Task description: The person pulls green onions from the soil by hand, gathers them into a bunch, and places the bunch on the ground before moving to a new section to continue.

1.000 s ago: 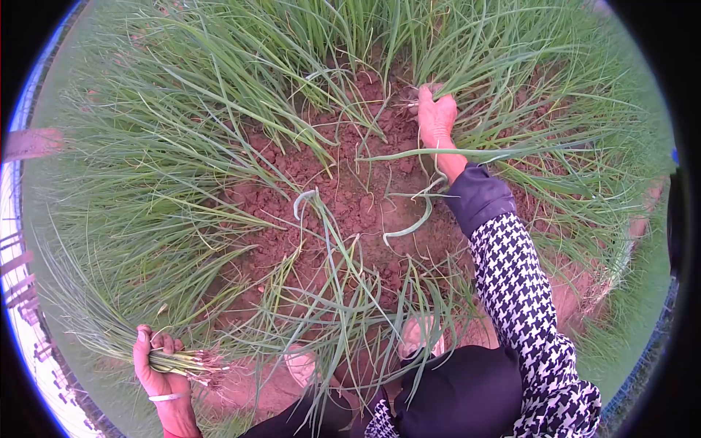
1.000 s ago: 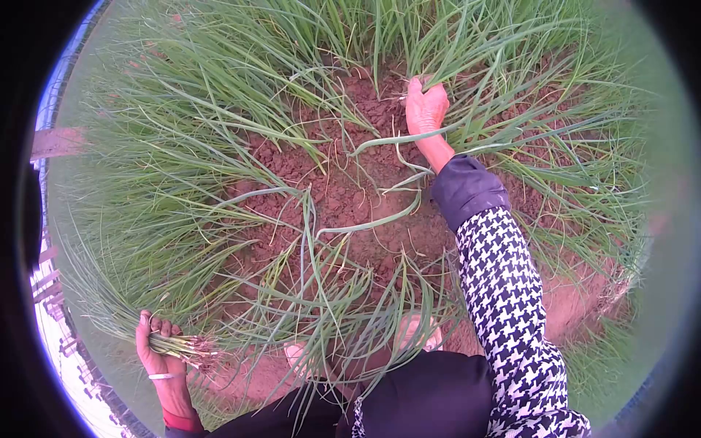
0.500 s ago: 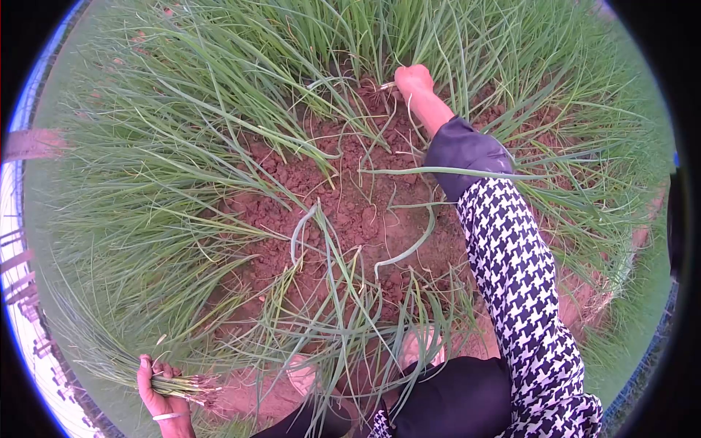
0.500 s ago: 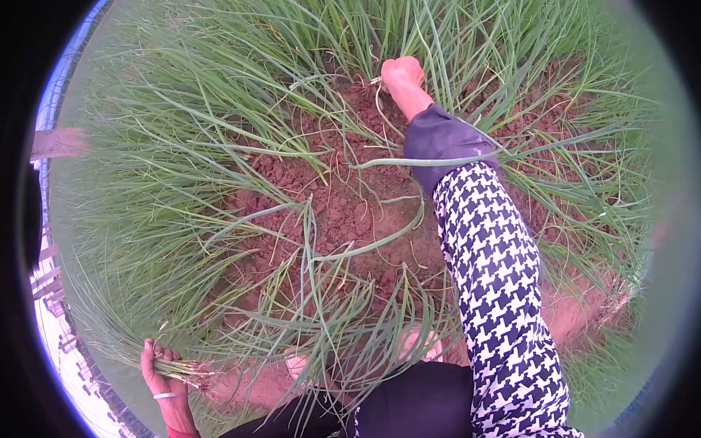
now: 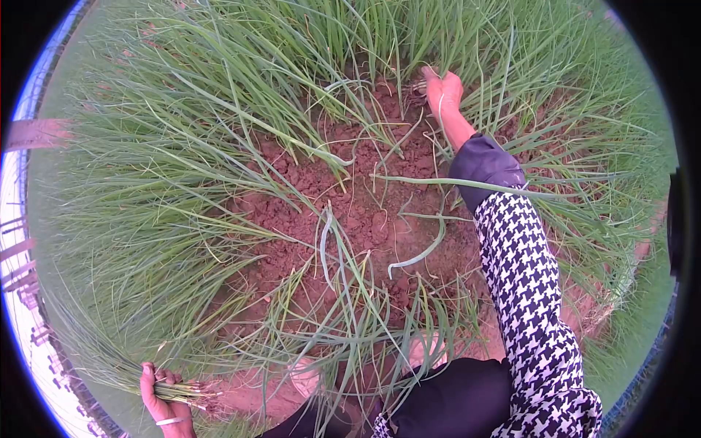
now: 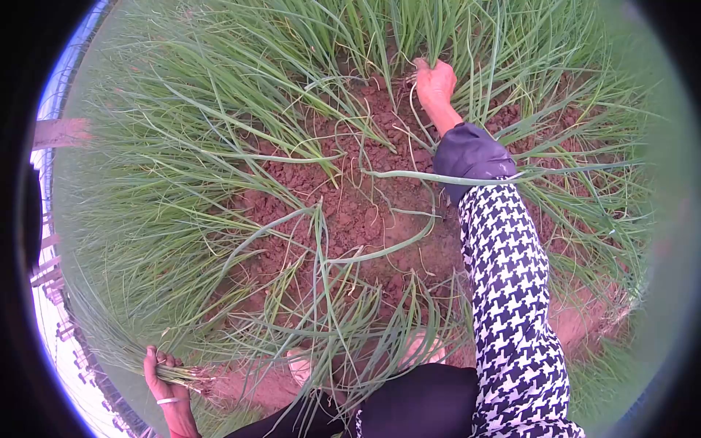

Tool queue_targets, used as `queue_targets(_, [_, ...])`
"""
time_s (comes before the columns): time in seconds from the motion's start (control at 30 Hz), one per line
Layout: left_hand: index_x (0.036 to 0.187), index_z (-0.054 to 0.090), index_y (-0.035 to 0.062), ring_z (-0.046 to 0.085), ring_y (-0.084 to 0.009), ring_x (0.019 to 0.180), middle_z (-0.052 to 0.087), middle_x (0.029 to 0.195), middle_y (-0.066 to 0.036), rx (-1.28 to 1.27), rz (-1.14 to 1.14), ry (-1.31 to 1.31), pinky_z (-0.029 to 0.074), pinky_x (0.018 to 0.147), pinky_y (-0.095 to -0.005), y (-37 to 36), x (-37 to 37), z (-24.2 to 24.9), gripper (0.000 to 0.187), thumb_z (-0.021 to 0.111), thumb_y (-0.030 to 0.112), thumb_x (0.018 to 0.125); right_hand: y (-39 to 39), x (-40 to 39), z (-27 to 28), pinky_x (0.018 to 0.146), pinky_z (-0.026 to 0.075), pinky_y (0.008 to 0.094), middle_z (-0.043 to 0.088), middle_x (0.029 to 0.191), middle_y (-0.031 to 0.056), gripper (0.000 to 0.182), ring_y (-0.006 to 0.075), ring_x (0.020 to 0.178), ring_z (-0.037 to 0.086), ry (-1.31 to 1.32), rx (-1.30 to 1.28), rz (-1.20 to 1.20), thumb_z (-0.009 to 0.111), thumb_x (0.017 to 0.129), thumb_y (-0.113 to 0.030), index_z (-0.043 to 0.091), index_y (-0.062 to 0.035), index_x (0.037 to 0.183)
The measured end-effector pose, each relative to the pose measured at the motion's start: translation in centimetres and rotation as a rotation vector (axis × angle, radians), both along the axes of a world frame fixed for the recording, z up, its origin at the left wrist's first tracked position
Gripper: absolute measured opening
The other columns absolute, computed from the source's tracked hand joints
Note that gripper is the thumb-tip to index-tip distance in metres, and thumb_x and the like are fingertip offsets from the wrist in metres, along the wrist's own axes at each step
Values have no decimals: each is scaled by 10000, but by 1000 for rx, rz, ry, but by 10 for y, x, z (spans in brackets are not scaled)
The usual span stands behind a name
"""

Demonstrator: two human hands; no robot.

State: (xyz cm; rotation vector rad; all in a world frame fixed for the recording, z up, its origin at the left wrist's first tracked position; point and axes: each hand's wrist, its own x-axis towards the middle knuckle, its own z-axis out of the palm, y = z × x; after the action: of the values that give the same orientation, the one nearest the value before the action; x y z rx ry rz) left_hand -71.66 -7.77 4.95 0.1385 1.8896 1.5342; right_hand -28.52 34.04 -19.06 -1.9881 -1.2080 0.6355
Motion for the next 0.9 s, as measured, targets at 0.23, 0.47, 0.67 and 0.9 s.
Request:
queue_targets(0.23, [913,512,94,455,-85,542,488,636,30,-4,-17,-2,353,543,-239,6,6,2,179,595,231,835,16,-12,-10,843,448,398,605,977,247,404,352,938,588,-143,-239,452,667,711,-249,606,45,982])
queue_targets(0.47, [918,511,105,447,-77,540,464,645,39,-44,23,17,374,533,-238,0,6,7,165,589,226,837,28,-51,-7,850,446,431,558,1065,227,393,369,1007,543,-206,-209,397,612,773,-318,594,-74,1081])
queue_targets(0.67, [915,510,112,449,-75,540,458,643,43,-37,11,34,376,539,-240,1,24,16,163,588,233,839,30,-52,-8,898,403,457,454,1179,162,401,374,1095,463,-244,-112,338,597,803,-307,545,-115,1151])
queue_targets(0.9, [917,508,113,460,-76,544,465,641,43,6,-50,-11,380,540,-243,8,24,11,160,585,229,840,29,-42,-23,769,449,468,608,909,231,276,418,880,564,-185,57,376,590,809,-268,629,-22,928])
